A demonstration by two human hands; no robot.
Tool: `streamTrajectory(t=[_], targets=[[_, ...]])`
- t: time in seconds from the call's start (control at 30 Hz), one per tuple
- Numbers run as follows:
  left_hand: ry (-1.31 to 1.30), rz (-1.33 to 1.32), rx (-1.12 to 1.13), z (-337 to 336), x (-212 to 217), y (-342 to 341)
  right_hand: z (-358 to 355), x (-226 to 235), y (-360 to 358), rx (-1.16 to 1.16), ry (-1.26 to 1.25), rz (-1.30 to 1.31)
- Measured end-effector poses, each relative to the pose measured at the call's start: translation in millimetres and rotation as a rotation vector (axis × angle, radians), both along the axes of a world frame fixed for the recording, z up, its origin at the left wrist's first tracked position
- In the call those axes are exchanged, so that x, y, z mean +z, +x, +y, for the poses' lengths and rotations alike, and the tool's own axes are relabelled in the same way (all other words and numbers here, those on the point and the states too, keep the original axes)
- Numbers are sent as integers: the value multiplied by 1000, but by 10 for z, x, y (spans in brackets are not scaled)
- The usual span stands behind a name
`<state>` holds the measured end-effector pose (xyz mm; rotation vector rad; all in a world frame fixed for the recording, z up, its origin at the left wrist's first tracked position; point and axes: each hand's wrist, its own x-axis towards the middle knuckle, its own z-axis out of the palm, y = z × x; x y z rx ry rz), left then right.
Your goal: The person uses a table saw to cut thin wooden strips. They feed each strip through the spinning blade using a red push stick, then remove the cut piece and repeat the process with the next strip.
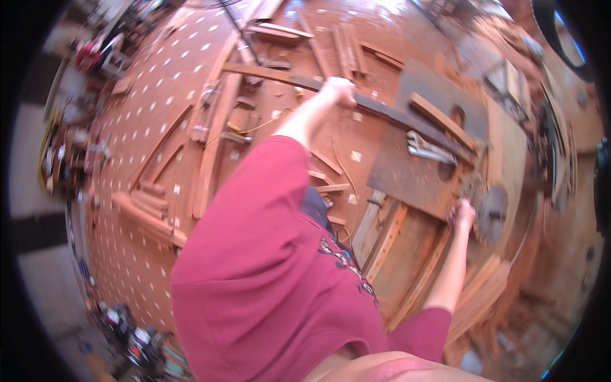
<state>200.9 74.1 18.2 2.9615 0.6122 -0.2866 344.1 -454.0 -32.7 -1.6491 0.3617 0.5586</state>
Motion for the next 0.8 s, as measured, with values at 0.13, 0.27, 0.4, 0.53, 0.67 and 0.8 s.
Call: streamTrajectory(t=[0.13, 0.27, 0.4, 0.53, 0.67, 0.8], targets=[[30, -71, -42, 193, -33, 28, 170, 240, -18, -36, -182, -46], [-5, 72, -36, 75, 146, -55, 137, 475, -285, -47, -241, -76], [-33, 23, -56, -25, 113, -307, -31, 514, -548, -56, -244, -87], [-25, -6, -63, -172, -6, -693, -227, 398, -903, -64, -240, -97], [-41, 9, -64, -426, -4, -972, -502, 330, -1231, -53, -272, -150], [-46, 9, -67, -668, 33, -1413, -671, 393, -1584, -49, -263, -96]])
